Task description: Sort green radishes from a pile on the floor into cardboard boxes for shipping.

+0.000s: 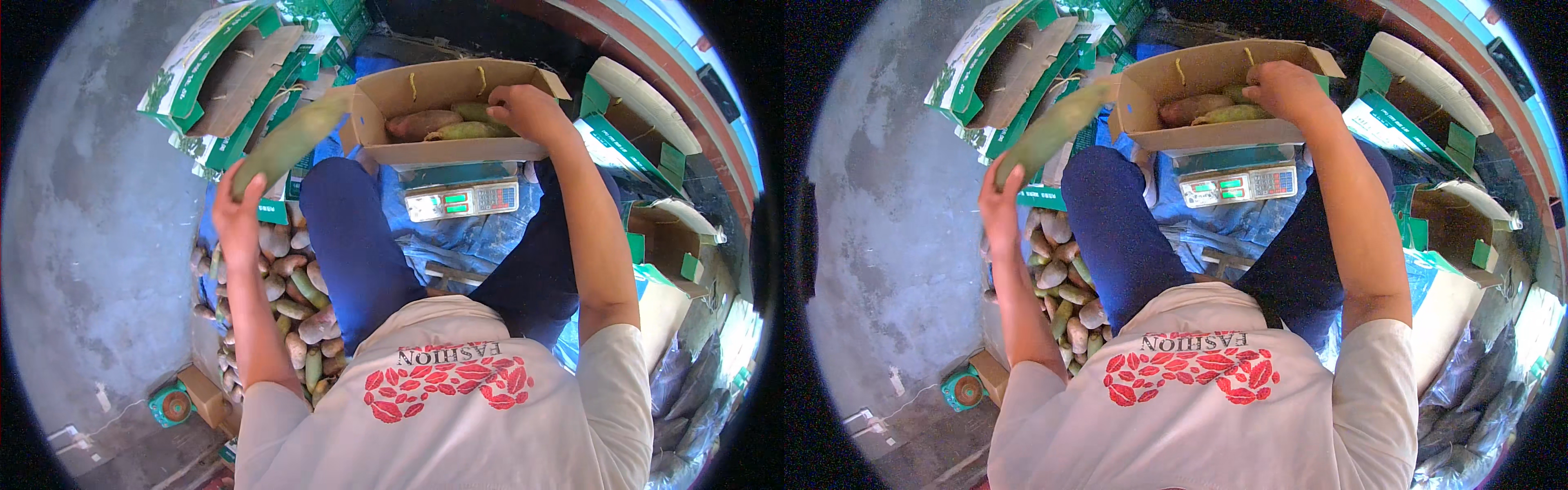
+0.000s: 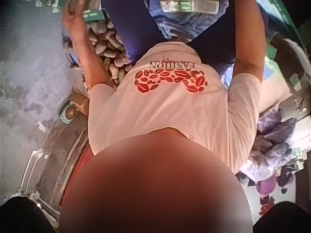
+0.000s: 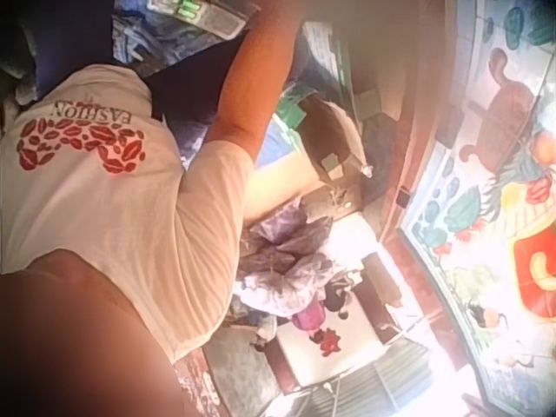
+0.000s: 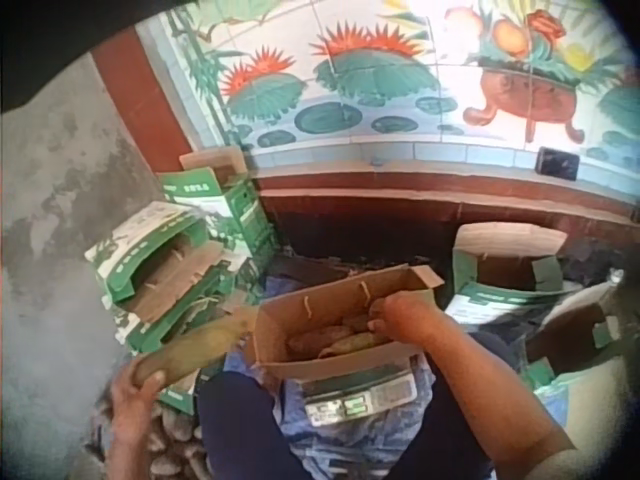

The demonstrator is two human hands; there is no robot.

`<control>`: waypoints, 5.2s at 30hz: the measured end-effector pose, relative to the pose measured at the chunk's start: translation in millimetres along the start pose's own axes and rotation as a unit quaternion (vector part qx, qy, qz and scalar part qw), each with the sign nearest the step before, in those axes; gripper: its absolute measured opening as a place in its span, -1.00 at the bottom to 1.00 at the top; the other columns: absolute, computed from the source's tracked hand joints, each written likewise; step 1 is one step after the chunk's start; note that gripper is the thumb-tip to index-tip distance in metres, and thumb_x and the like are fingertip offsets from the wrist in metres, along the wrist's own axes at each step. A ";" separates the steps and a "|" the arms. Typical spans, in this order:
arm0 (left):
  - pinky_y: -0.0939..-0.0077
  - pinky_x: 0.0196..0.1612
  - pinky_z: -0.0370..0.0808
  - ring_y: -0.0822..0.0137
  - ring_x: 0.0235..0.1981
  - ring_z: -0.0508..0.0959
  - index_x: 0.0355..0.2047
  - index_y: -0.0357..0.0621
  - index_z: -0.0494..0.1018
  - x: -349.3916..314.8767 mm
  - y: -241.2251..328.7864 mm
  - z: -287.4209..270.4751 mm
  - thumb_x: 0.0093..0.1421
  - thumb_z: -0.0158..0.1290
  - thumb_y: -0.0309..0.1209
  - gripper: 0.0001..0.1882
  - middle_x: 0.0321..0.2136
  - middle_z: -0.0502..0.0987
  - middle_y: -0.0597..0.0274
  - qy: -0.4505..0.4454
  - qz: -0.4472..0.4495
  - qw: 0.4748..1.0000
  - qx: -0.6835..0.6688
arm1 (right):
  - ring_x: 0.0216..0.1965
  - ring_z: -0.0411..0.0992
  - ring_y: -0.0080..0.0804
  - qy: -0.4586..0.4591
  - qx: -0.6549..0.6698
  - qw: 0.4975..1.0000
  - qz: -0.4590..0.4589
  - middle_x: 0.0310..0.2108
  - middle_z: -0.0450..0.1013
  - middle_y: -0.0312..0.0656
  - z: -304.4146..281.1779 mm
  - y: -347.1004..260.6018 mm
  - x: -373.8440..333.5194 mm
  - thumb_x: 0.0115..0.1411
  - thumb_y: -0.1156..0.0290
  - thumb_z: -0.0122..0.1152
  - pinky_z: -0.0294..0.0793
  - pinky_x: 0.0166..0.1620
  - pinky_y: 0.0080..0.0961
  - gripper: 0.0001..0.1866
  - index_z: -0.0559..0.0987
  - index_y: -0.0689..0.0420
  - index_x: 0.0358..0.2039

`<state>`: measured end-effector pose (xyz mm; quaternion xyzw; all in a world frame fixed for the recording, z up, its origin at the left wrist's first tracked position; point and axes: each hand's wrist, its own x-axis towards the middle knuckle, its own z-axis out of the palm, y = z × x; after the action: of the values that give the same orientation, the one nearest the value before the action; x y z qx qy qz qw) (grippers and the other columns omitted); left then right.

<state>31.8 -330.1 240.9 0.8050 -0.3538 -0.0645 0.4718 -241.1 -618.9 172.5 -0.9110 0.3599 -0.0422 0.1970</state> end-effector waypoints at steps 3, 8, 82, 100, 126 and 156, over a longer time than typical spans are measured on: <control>0.61 -0.29 0.37 0.46 -0.38 0.43 -0.18 -0.27 0.38 13.2 32.6 52.3 -0.02 0.12 -0.37 -0.61 -0.36 0.47 0.22 -0.091 0.002 0.996 -0.002 | -0.29 0.41 -0.12 0.012 -0.015 1.000 0.006 -0.40 0.46 -0.05 2.7 6.3 -0.5 0.01 0.24 0.08 0.36 -0.20 -0.28 -0.75 0.52 0.08 -0.33; 0.56 -0.25 0.37 0.40 -0.35 0.45 -0.22 -0.25 0.42 42.4 26.4 133.1 -0.04 0.14 -0.33 -0.62 -0.36 0.48 0.15 -0.194 0.027 0.981 0.005 | -0.26 0.42 -0.13 -0.017 -0.014 1.000 0.015 -0.37 0.46 -0.08 0.5 11.0 -3.8 0.00 0.18 0.08 0.39 -0.23 -0.24 -0.74 0.54 0.04 -0.36; 0.31 -0.04 0.31 0.05 -0.13 0.40 -0.20 -0.15 0.41 43.5 -4.6 193.5 -0.04 0.08 -0.31 -0.64 -0.20 0.44 0.01 -0.441 0.248 0.817 0.276 | -0.19 0.31 -0.32 0.098 -0.219 0.965 0.104 -0.29 0.40 -0.23 53.6 49.2 80.1 0.03 0.36 -0.02 0.28 -0.22 -0.38 -0.80 0.55 0.00 -0.34; 0.34 -0.13 0.38 0.09 -0.25 0.48 -0.35 -0.13 0.51 40.7 17.3 253.4 -0.12 0.14 -0.31 -0.71 -0.34 0.50 0.00 -0.597 0.155 0.687 0.384 | -0.28 0.39 -0.38 0.166 -0.140 0.968 0.129 -0.37 0.45 -0.23 57.4 61.1 57.4 -0.02 0.36 0.00 0.28 -0.23 -0.39 -0.84 0.53 0.03 -0.44; 0.54 -0.12 0.32 0.36 -0.22 0.44 -0.20 -0.27 0.40 77.3 5.1 216.0 0.11 -0.04 -0.40 -0.73 -0.28 0.46 0.14 -0.526 0.072 0.841 0.102 | -0.10 0.36 -0.13 0.114 0.033 0.823 0.555 -0.15 0.39 -0.03 26.6 259.5 -253.9 -0.02 0.40 0.04 0.39 -0.13 -0.25 -0.70 0.45 0.09 -0.20; 0.49 -0.12 0.32 0.31 -0.22 0.44 -0.17 -0.27 0.38 73.0 -12.8 210.6 0.09 -0.04 -0.41 -0.71 -0.26 0.45 0.09 -0.509 0.079 0.842 0.160 | -0.19 0.31 -0.38 0.107 -0.297 0.867 0.385 -0.38 0.39 -0.32 17.9 252.9 -264.0 -0.11 0.36 0.09 0.27 -0.17 -0.42 -0.86 0.54 -0.06 -0.47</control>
<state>0.3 -522.5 132.3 0.6927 -0.6119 -0.3703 0.0930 -593.4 -603.2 74.7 -0.7052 0.6966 0.0493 -0.1222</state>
